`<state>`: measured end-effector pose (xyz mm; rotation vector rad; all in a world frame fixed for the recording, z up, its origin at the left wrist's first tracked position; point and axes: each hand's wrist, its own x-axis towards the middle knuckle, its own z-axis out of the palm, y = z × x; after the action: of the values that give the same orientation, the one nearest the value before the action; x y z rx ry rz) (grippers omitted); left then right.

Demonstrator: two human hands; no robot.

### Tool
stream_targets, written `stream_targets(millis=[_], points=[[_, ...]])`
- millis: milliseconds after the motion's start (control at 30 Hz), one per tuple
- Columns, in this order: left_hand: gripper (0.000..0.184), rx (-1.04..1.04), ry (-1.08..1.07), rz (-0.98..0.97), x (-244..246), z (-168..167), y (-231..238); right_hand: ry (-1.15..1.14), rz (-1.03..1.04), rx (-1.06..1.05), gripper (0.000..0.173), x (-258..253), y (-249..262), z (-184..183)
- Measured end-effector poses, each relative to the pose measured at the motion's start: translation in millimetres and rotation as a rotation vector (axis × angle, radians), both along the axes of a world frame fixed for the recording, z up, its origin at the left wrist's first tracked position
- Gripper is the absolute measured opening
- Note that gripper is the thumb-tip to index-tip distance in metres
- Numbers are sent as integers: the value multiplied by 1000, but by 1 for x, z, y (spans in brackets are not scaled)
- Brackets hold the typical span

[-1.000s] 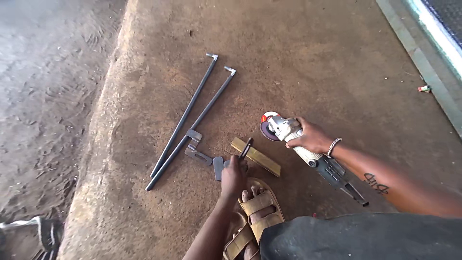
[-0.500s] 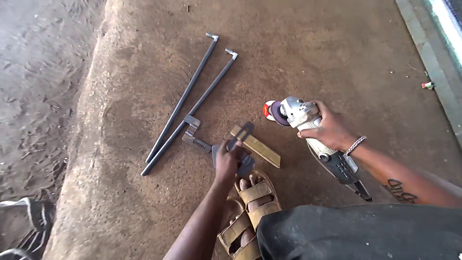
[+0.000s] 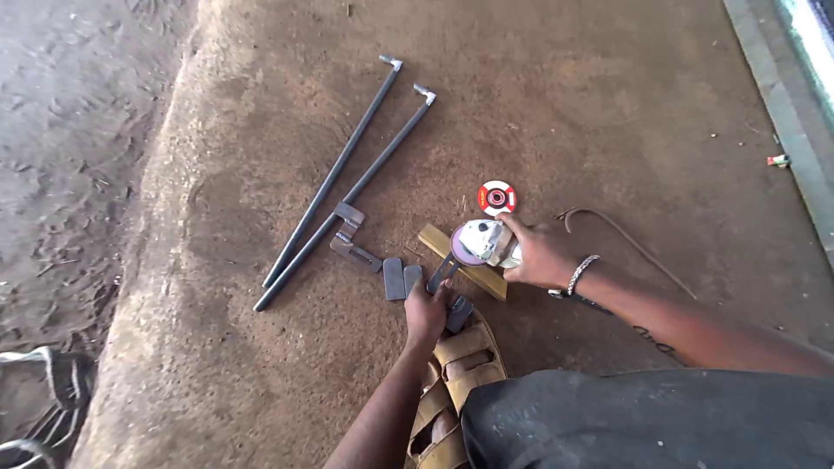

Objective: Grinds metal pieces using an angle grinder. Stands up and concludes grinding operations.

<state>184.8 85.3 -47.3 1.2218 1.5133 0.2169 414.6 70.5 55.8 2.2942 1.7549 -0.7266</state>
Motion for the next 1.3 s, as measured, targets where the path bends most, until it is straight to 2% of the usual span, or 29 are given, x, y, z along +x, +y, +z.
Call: stream_targets(millis=[133,467,700,867,967,1100,1200,1300], points=[[41,-5,-31,31,0,-2,0,-20,41,-18,106,1,3,5],[41,1,-49,42,-2,-5,-2,-10,-35,23,104,13,-42,3],[42,19,-27,32,-2,-5,-4,36,-22,-1,104,1,-6,0],[42,23,-31,40,-2,-2,-4,66,-65,-53,108,10,-14,1],[37,12,-93,103,0,-1,-8,212,-153,-72,105,31,-31,0],[30,-49,-422,277,5,5,-12,569,-416,-113,98,60,-38,2],[26,-26,-490,205,8,13,-5,923,-556,-121,86,66,-30,17],[23,-9,-547,153,7,16,4,965,-501,-155,93,69,-17,27]])
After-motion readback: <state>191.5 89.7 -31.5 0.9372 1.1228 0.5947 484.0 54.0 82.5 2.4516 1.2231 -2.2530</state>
